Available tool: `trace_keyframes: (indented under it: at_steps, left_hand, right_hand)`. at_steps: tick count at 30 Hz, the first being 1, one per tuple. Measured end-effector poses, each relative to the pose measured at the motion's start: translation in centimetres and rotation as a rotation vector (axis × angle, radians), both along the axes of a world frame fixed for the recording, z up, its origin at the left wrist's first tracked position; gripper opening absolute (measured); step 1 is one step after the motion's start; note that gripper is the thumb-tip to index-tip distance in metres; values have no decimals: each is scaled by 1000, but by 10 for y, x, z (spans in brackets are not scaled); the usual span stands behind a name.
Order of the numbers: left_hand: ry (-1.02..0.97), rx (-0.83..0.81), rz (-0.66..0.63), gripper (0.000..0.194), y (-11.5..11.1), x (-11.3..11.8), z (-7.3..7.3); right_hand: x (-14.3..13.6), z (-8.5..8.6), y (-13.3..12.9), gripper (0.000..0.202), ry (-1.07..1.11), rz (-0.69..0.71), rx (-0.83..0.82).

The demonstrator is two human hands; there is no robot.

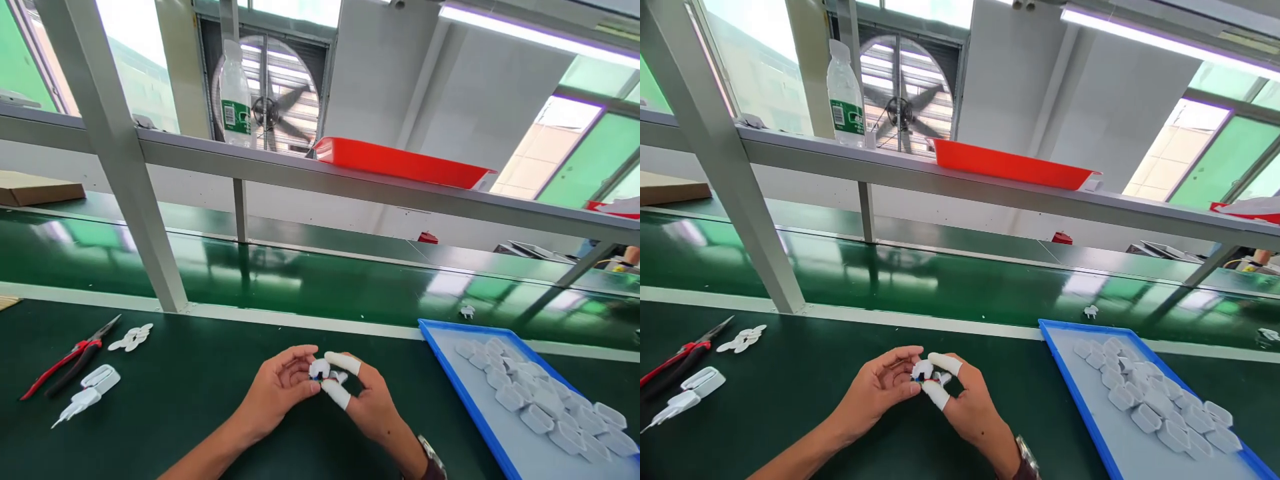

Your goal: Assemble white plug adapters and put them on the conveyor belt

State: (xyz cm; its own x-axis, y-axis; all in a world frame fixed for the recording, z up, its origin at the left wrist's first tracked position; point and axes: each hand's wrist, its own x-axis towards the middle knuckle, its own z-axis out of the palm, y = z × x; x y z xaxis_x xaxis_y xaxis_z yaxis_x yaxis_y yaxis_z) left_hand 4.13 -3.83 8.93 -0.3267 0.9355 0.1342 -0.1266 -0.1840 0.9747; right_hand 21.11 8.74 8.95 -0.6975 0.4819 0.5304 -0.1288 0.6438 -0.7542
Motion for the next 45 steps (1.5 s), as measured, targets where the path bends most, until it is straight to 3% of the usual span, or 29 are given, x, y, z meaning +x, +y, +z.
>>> trace_keyframes:
  at_steps: [3, 5, 9, 16, 23, 30, 37, 45]
  left_hand:
    - [341, -69, 161, 73, 2, -7, -23]
    - [560, -131, 194, 77, 3, -13, -40]
    - [696, -157, 107, 44, 7, -18, -61]
    - [645, -145, 122, 25, 1, -17, -48]
    - [524, -246, 92, 30, -2, -15, -42]
    - [786, 70, 233, 32, -8, -13, -50]
    - [937, 347, 273, 32, -8, -11, -47]
    - [939, 387, 254, 32, -7, -12, -48]
  right_hand:
    - [5, -15, 9, 34, 36, -143, -28]
    - [9, -21, 14, 33, 25, -193, -11]
    - [13, -25, 19, 28, -32, -189, 77]
    - [11, -27, 14, 40, 17, -166, 253]
    - [8, -34, 5, 51, 39, -107, 198]
    - [9, -36, -7, 58, 52, -33, 275]
    - [8, -32, -17, 37, 9, -56, 394]
    - [10, -47, -17, 46, -26, -50, 504]
